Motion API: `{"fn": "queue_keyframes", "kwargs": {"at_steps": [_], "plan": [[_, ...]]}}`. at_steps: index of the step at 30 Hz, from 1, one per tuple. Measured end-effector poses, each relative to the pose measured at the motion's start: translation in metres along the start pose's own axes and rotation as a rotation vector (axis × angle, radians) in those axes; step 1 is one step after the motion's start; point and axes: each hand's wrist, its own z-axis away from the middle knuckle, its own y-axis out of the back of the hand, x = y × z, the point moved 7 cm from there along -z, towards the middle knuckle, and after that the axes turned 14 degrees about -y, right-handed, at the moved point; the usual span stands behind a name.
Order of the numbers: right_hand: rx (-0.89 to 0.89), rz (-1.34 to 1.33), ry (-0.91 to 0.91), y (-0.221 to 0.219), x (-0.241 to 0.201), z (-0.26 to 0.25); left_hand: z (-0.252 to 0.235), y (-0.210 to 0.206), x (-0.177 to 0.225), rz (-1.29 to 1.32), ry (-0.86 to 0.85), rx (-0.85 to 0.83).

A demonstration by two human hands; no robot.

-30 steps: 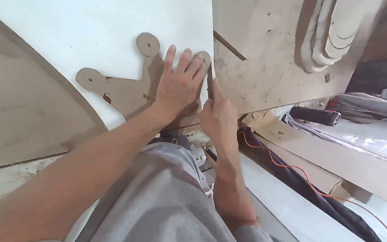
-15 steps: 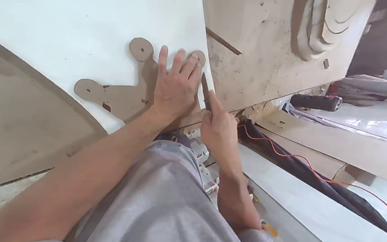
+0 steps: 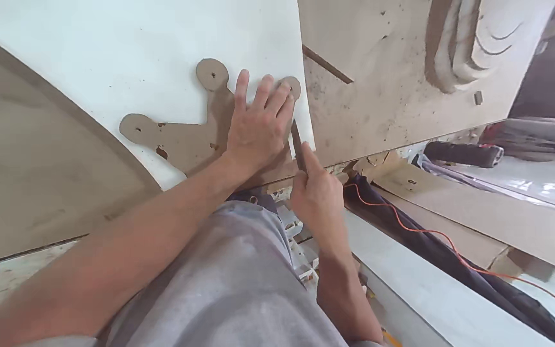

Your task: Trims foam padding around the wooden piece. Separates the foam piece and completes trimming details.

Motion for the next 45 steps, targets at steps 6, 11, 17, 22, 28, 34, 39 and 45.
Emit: {"fn": "queue_keyframes", "kwargs": {"at_steps": [6, 11, 17, 22, 28, 34, 39, 45], "plan": [[-0.03, 0.02, 0.007, -0.002, 0.013, 0.004, -0.002, 0.001, 0.001, 0.01, 0.0, -0.056], [-0.003, 0.04, 0.084, -0.009, 0.027, 0.008, 0.003, -0.001, 0.005, 0.003, -0.017, -0.058], [0.104, 0.069, 0.239, -0.021, 0.04, 0.008, 0.001, -0.001, 0.002, -0.043, -0.002, -0.022], [0.124, 0.083, 0.341, -0.033, 0.061, 0.011, 0.001, -0.002, 0.003, -0.054, -0.005, -0.041], [0.165, 0.039, 0.443, -0.05, 0.082, 0.012, 0.002, 0.001, 0.002, -0.085, 0.004, -0.013], [0.063, -0.156, 0.446, -0.064, 0.166, 0.02, 0.002, 0.0, 0.003, -0.099, 0.009, -0.012], [-0.102, -0.802, 0.421, -0.022, 0.183, -0.022, 0.002, -0.001, 0.007, -0.102, -0.005, 0.002], [0.014, -0.428, -0.011, -0.015, 0.06, -0.095, 0.01, 0.004, 0.011, -0.186, -0.063, 0.142]]}}
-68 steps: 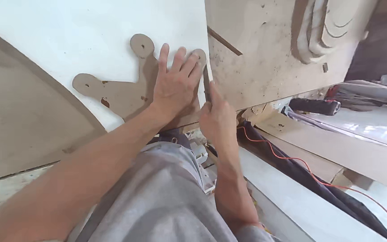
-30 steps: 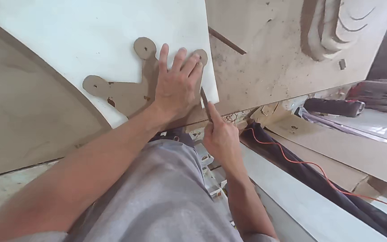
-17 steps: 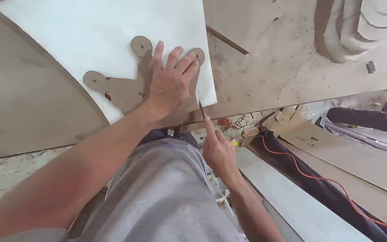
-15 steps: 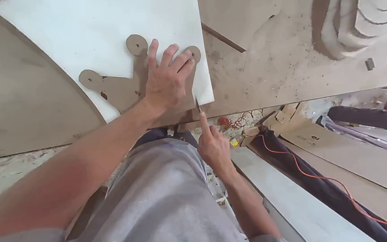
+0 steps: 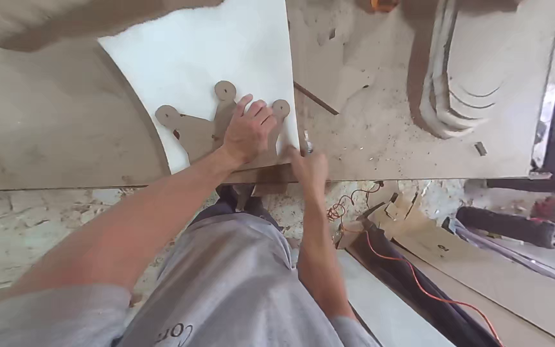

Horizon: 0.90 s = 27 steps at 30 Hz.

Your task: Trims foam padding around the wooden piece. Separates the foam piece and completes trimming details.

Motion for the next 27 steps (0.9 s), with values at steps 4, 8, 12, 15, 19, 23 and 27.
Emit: {"fn": "queue_keyframes", "kwargs": {"at_steps": [4, 8, 12, 15, 19, 23, 27], "plan": [[-0.076, 0.051, -0.001, -0.016, -0.012, -0.009, 0.001, 0.002, -0.001, -0.013, 0.016, 0.017], [-0.101, -0.073, 0.056, 0.007, -0.002, -0.044, -0.001, 0.003, 0.0, -0.009, 0.011, 0.012], [-0.099, -0.08, 0.179, 0.063, 0.005, -0.084, 0.0, 0.002, -0.002, -0.006, 0.022, 0.002], [-0.193, 0.031, 0.212, 0.052, 0.006, -0.073, -0.003, 0.0, -0.002, -0.007, 0.02, -0.005], [-0.071, -0.093, 0.195, 0.042, 0.032, -0.055, -0.002, 0.005, 0.002, -0.007, 0.023, 0.011], [-0.067, -0.189, 0.006, 0.056, 0.078, -0.027, -0.002, 0.005, 0.023, 0.045, 0.197, -0.039], [-0.114, -0.178, 0.06, 0.088, 0.086, 0.001, -0.001, -0.017, 0.039, 0.171, 0.404, -0.194]]}}
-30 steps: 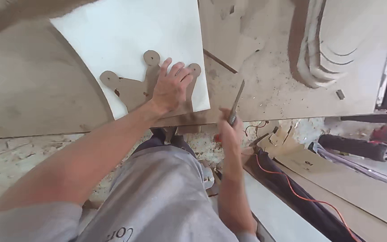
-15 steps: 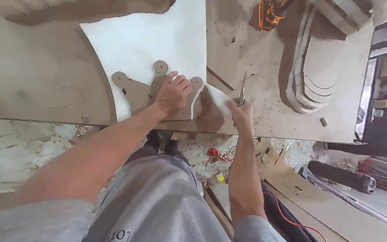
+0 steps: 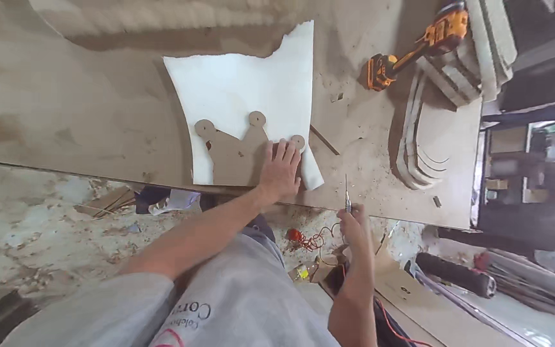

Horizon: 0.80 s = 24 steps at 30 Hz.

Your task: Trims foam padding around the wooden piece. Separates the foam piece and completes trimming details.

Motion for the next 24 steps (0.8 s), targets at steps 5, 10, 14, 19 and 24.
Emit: {"fn": "queue_keyframes", "kwargs": {"at_steps": [5, 10, 14, 19, 24], "plan": [[0.017, 0.263, 0.363, 0.041, -0.087, 0.03, 0.006, 0.0, -0.001, 0.057, -0.046, -0.086], [-0.098, 0.7, 0.883, 0.029, -0.185, -0.018, 0.044, 0.013, -0.02, 0.06, -0.198, -0.135], [-0.256, 0.996, 1.343, -0.027, -0.248, -0.04, 0.072, 0.024, -0.015, -0.001, -0.086, 0.018], [-0.4, 1.174, 1.737, -0.087, -0.292, -0.052, 0.042, 0.018, 0.003, -0.085, 0.122, 0.357], [-0.475, 1.268, 1.846, -0.112, -0.302, -0.064, 0.042, 0.006, 0.001, -0.125, 0.071, 0.47]]}}
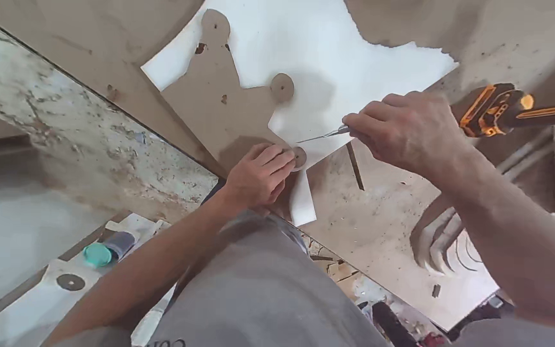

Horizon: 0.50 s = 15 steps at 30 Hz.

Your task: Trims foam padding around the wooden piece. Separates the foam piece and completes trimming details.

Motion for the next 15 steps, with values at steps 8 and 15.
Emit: {"fn": "queue_keyframes", "kwargs": {"at_steps": [8, 15], "plan": [[-0.034, -0.005, 0.063, -0.018, 0.004, -0.01, 0.001, 0.003, 0.0, -0.015, -0.005, 0.05], [-0.042, 0.02, 0.066, -0.02, 0.006, -0.014, -0.003, 0.005, -0.004, 0.03, 0.039, 0.079]]}}
